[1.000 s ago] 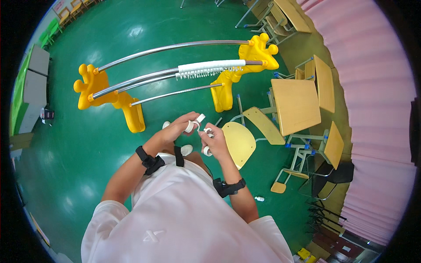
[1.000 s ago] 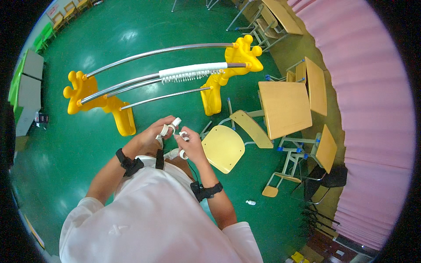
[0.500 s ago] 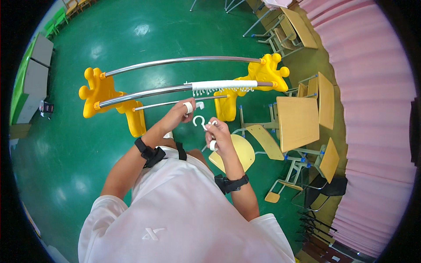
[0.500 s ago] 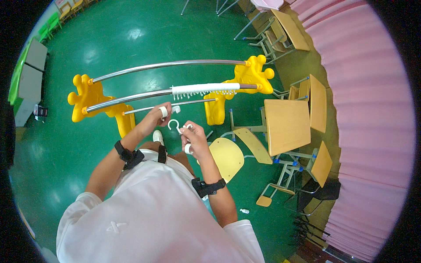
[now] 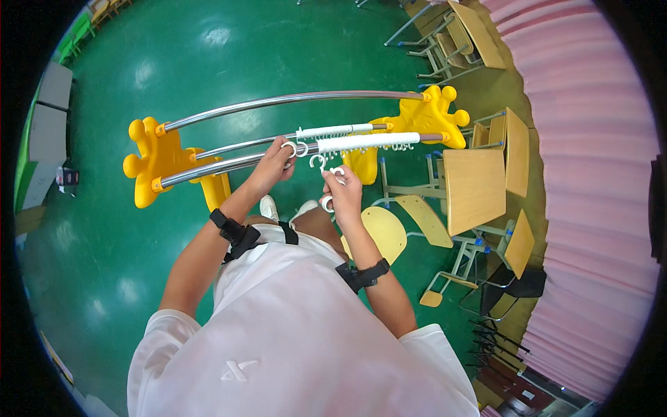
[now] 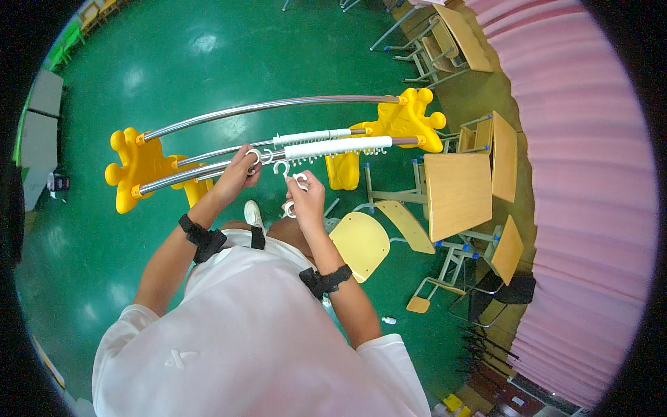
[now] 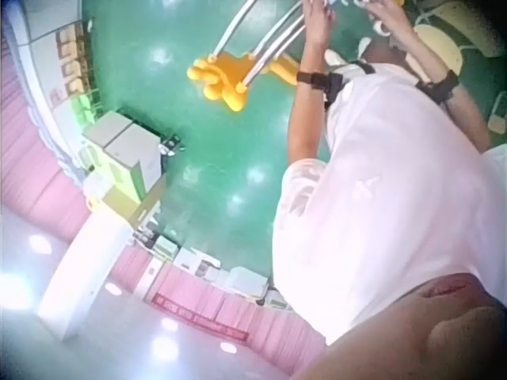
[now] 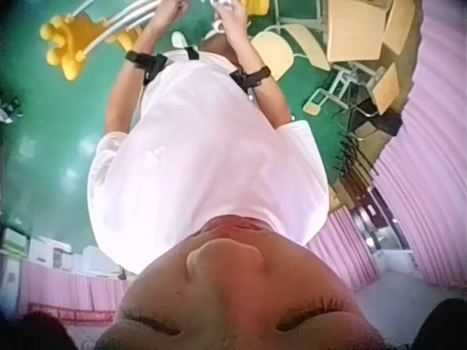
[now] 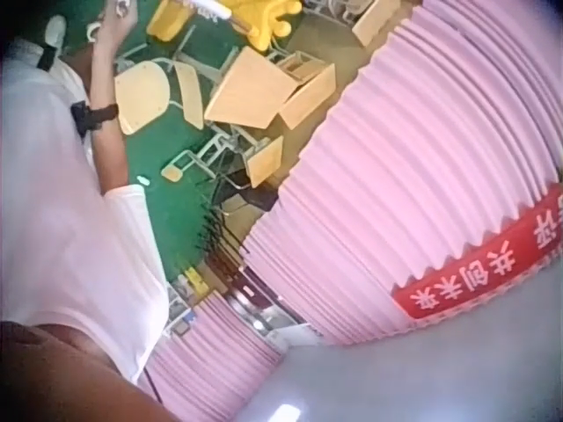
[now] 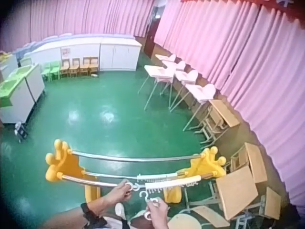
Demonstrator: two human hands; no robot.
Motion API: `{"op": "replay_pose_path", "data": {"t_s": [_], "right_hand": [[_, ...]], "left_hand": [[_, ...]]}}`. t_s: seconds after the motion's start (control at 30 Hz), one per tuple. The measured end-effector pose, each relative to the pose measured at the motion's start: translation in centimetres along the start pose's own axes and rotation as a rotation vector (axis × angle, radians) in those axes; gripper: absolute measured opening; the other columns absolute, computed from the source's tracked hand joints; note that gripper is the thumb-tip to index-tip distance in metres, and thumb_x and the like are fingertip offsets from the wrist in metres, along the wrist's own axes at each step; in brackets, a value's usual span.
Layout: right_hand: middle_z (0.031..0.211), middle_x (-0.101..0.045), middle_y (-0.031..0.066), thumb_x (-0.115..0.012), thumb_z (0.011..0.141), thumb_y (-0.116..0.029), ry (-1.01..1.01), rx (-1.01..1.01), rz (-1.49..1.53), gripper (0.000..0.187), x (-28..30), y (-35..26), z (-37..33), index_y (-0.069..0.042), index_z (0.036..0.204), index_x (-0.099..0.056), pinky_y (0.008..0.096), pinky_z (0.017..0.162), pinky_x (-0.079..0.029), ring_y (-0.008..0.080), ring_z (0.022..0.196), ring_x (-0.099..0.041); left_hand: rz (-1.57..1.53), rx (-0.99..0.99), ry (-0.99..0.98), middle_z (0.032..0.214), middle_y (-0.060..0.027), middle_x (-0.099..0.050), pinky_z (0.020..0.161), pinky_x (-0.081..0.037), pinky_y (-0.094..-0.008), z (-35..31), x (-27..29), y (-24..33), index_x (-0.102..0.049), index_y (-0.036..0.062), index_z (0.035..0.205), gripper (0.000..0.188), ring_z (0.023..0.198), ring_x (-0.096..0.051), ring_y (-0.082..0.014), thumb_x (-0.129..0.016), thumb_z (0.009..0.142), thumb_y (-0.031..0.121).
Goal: Picking up white S-hooks from the floor and hanging them onto the horizontal bar of a yellow giraffe-themed rack.
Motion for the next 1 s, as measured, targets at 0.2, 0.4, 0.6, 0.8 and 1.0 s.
{"op": "replay_pose_path", "data": {"t_s": [0.2,0.4,0.6,0.8,1.0], "right_hand": [[0.065,-0.054,0.0022,-0.064,0.085,-0.013,-0.072,-0.140,0.165,0.012,0.2,1.3,2.5,-0.008,0.083,-0.053,0.0210,0.036,-0.039,0.0096,0.043,-0.050],[0.067,-0.055,0.0025,-0.059,0.088,-0.010,0.034,0.077,-0.052,0.007,0.0,-1.5,2.9,-0.007,0.092,-0.055,0.0210,0.037,-0.040,0.0087,0.045,-0.050],[0.070,-0.055,0.0043,-0.056,0.092,-0.013,-0.142,-0.095,0.221,0.010,-0.7,-0.3,4.1,-0.006,0.099,-0.053,0.0202,0.037,-0.039,0.0072,0.044,-0.048],[0.075,-0.060,0.0092,-0.057,0.091,-0.011,-0.138,0.139,-0.215,0.011,-1.2,-1.4,4.8,-0.006,0.099,-0.051,0.0238,0.039,-0.043,0.0120,0.043,-0.052],[0.083,-0.066,0.0200,-0.061,0.082,-0.002,-0.119,0.587,-0.898,0.030,-3.0,-2.2,3.7,-0.004,0.108,-0.047,0.0407,0.061,-0.052,0.0356,0.069,-0.066]], "left_hand": [[0.102,-0.021,0.055,0.071,0.0012,-0.045,0.046,-0.027,-0.0212,1.2,1.6,0.4,-0.042,0.0126,0.098,0.009,0.054,-0.039,-0.0063,-0.046,0.093,0.018],[0.138,0.075,-0.050,0.074,-0.0054,-0.061,0.040,-0.024,-0.0212,1.2,0.7,-1.0,-0.043,0.0096,0.100,0.016,0.045,-0.038,-0.0063,-0.052,0.088,0.013],[0.227,-0.208,-0.015,0.073,-0.0019,-0.061,0.040,-0.025,-0.0204,1.7,0.5,1.5,-0.054,0.0100,0.100,0.013,0.045,-0.035,-0.0035,-0.050,0.088,0.008],[0.242,-0.040,-0.023,0.092,-0.0054,-0.061,0.067,-0.042,-0.0259,1.5,1.6,0.9,-0.056,0.0032,0.097,0.013,0.076,-0.057,-0.0114,-0.047,0.087,0.005],[0.207,-0.092,-0.013,0.096,-0.0060,-0.061,0.065,-0.043,-0.0260,1.5,2.2,0.6,-0.057,0.0034,0.097,0.013,0.075,-0.058,-0.0116,-0.049,0.087,0.005]]}}
Point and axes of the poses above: each hand's wrist, its own z-axis towards the middle knuckle, its own x-axis out of the back of the hand, y = z × x, the point moved 7 cm from there along z, towards the middle knuckle
